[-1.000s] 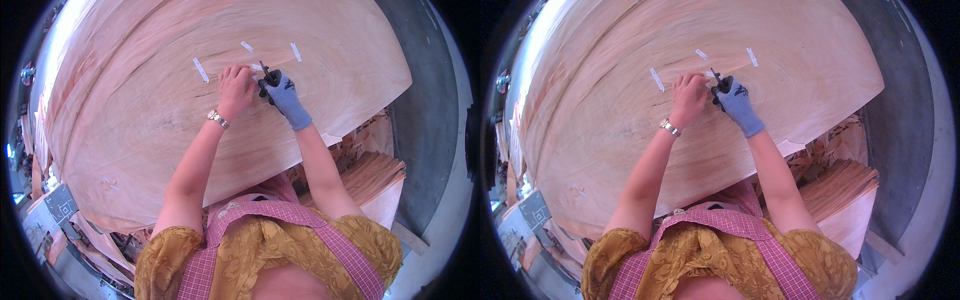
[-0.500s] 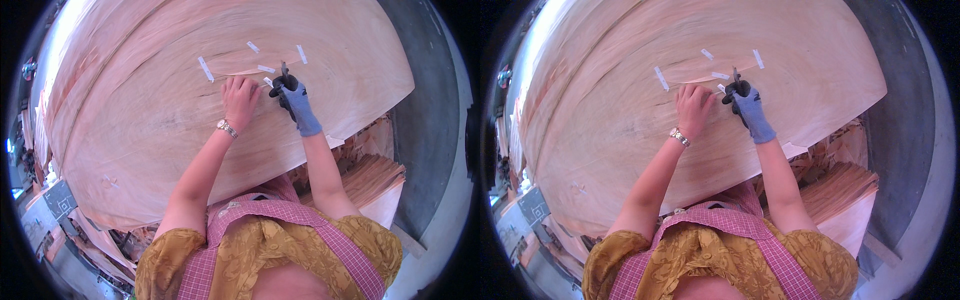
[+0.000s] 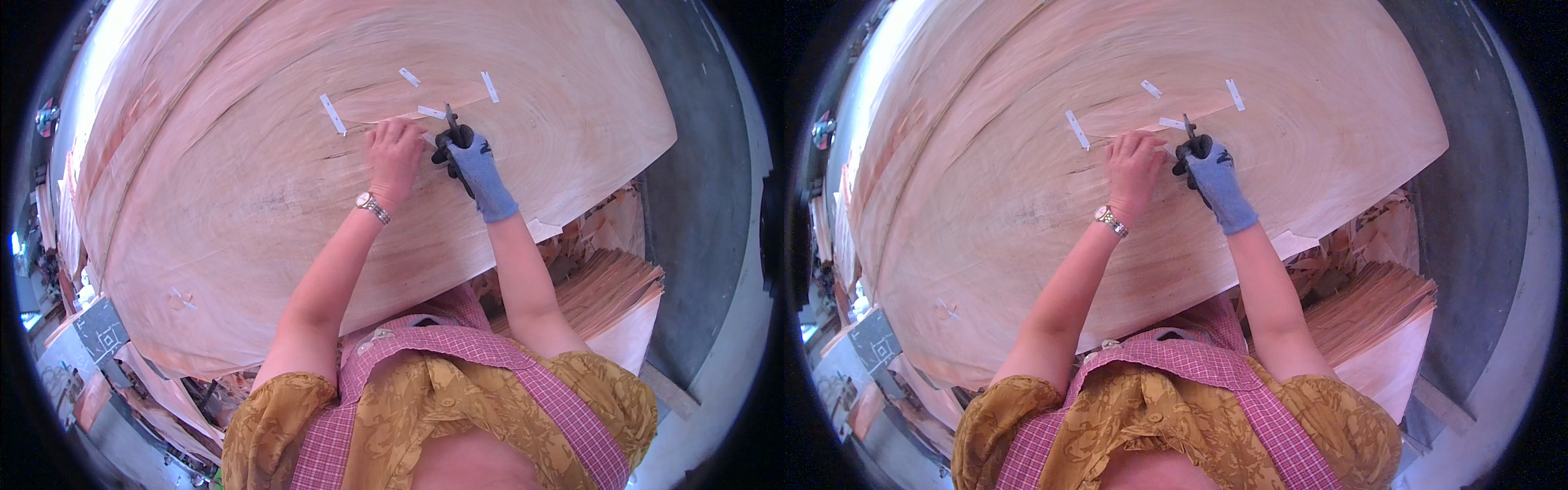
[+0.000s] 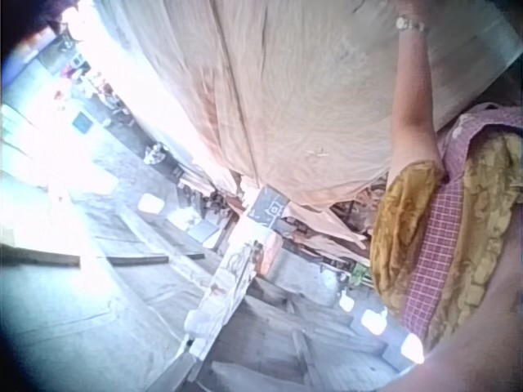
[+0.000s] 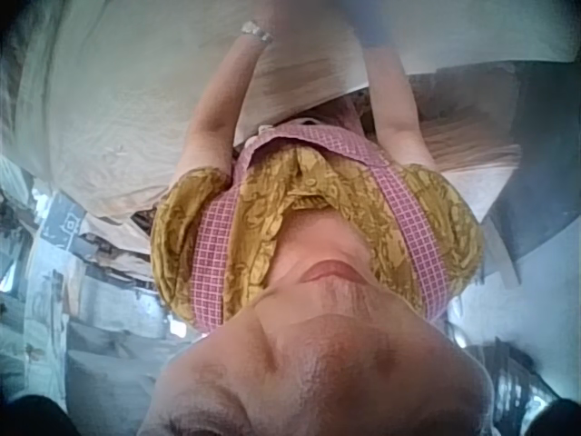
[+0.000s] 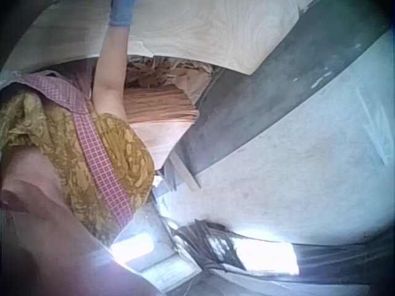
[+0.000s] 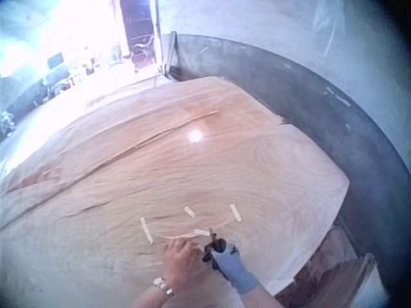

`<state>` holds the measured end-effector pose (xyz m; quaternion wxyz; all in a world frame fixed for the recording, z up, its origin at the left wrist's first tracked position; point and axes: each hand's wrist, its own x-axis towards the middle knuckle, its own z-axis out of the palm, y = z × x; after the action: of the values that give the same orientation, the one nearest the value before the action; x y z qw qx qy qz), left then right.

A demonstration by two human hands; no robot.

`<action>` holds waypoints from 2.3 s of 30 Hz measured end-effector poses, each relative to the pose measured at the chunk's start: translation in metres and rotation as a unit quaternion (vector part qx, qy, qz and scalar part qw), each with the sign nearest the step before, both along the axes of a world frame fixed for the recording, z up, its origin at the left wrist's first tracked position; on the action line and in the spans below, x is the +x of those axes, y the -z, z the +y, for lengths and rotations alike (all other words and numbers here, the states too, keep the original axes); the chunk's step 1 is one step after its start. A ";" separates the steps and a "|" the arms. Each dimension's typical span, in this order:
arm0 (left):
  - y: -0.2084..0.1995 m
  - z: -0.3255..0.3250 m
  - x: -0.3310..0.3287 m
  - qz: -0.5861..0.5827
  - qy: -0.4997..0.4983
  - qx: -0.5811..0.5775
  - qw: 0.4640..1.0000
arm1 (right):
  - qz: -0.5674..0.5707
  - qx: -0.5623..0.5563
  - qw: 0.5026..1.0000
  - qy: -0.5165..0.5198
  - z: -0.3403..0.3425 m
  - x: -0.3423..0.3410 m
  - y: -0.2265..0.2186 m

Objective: The person uses a utility knife to cut wood veneer sheets, applying adhesive tape to patch defects and moving sheets between work surfaces.

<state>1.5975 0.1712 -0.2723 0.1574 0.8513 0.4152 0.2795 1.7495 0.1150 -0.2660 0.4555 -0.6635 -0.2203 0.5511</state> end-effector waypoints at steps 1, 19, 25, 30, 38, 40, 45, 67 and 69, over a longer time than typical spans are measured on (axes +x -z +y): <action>0.005 0.001 -0.001 -0.006 0.038 0.034 0.999 | 0.001 0.003 1.000 0.001 0.000 0.000 0.003; -0.015 -0.012 -0.023 0.204 0.188 -0.041 0.960 | -0.475 0.079 0.855 -0.193 0.012 0.032 -0.036; 0.004 0.077 -0.131 -0.040 -0.034 0.095 0.994 | -0.124 0.035 0.983 -0.131 0.033 -0.035 -0.054; 0.021 0.174 -0.286 0.095 -0.259 0.107 0.955 | -0.105 0.070 0.973 -0.195 0.112 -0.161 -0.045; 0.041 0.188 -0.311 0.077 -0.191 0.081 0.975 | -0.131 0.105 0.968 -0.189 0.259 -0.292 -0.016; 0.041 0.190 -0.307 0.063 -0.183 0.094 0.977 | -0.190 0.094 0.957 -0.197 0.287 -0.297 0.003; 0.034 0.184 -0.316 0.036 -0.189 0.091 0.977 | -0.268 0.016 0.925 -0.268 0.294 -0.294 0.004; -0.045 -0.158 -0.551 -0.043 -0.426 0.060 0.902 | -0.206 0.162 0.948 -0.181 0.114 -0.367 -0.025; -0.035 -0.265 -0.606 -0.027 -0.537 0.046 0.842 | -0.169 0.180 0.934 -0.257 0.051 -0.413 -0.026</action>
<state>0.9910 -0.0935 -0.2376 -0.0456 0.4936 0.7895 0.3619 1.3365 0.1655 -0.2398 0.3667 -0.5744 -0.5523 0.4801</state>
